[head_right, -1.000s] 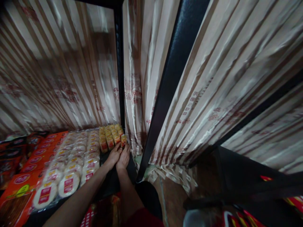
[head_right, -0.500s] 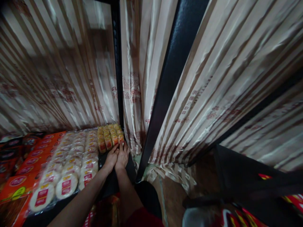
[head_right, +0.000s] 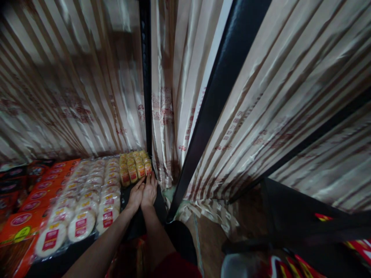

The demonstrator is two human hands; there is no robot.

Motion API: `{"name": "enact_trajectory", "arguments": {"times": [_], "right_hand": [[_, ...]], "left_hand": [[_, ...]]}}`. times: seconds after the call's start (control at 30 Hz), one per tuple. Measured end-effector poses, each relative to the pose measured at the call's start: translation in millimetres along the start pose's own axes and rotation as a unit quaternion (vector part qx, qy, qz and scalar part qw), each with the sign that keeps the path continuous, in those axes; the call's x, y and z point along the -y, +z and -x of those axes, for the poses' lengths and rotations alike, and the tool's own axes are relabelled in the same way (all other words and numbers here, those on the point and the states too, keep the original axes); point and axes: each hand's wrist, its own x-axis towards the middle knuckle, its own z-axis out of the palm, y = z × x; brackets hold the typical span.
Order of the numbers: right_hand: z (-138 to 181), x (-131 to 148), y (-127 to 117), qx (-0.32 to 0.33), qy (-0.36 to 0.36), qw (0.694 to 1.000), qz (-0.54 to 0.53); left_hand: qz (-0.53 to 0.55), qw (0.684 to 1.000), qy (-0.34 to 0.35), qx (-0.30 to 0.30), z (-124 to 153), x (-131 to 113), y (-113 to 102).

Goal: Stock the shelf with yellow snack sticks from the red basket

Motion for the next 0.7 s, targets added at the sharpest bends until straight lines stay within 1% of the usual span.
{"name": "enact_trajectory", "arguments": {"times": [0.33, 0.47, 0.6, 0.7], "right_hand": [[-0.1, 3.0, -1.8, 0.016, -0.002, 1.000, 0.009], [0.7, 6.9, -7.2, 0.004, 0.008, 1.000, 0.011], [0.8, 9.3, -10.0, -0.008, 0.009, 1.000, 0.005], [0.5, 9.3, -9.7, -0.006, 0.004, 1.000, 0.007]], "left_hand": [[0.034, 0.999, 0.001, -0.005, -2.0, 4.8, -1.2], [0.038, 0.999, 0.005, -0.006, 0.6, 6.7, -0.2], [0.030, 0.999, 0.025, -0.019, 7.4, 8.7, 0.3], [0.037, 0.999, 0.018, -0.027, 9.6, 7.3, 0.5]]}}
